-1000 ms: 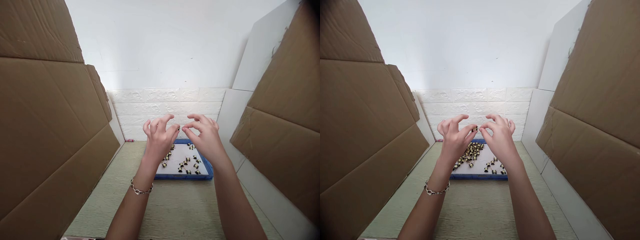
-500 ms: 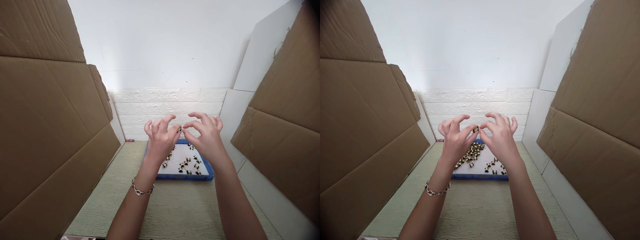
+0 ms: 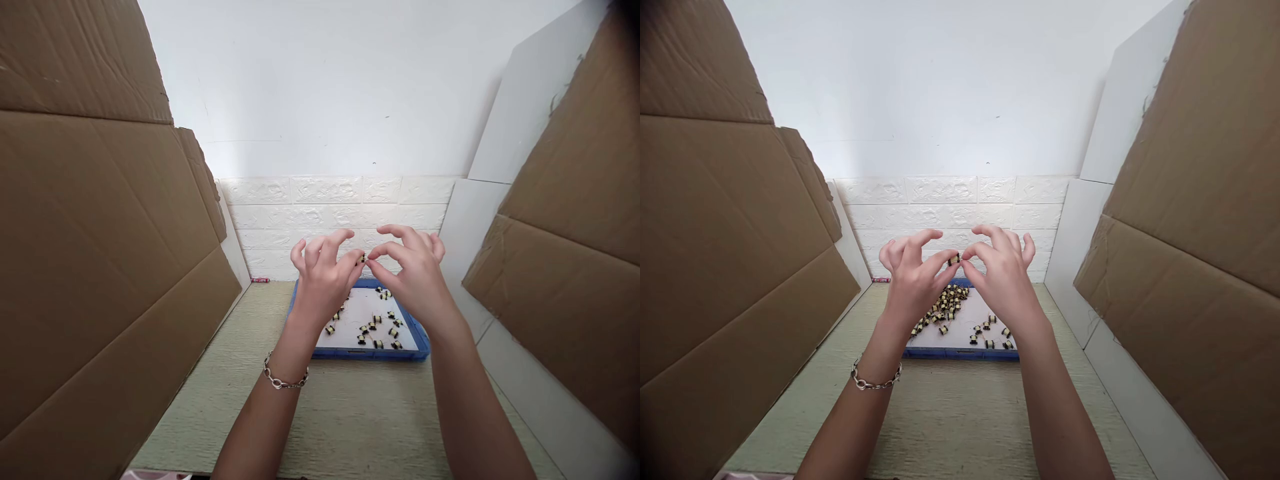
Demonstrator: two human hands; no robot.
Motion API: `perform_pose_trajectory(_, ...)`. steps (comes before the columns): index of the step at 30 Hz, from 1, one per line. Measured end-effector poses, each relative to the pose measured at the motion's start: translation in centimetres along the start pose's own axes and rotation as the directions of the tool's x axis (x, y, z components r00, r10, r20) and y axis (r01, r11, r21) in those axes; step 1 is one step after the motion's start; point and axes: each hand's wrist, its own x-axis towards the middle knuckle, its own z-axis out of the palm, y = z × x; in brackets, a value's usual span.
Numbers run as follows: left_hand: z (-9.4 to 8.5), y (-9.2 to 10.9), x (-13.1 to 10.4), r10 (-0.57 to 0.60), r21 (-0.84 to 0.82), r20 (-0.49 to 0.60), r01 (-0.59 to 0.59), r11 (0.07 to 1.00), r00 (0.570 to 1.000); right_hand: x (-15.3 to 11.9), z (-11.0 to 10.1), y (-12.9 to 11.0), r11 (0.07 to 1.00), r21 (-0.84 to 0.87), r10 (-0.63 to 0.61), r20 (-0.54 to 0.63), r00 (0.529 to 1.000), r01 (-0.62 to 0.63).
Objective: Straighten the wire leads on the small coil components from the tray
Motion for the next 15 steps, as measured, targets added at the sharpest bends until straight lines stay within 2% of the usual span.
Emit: perform_pose_trajectory(15,-0.01,0.04,0.03,-0.001,-0.017,-0.011,0.000,1.000,1.000,0.24,-0.07,0.13,0.992,0.117,0.041,0.064,0.997,-0.049)
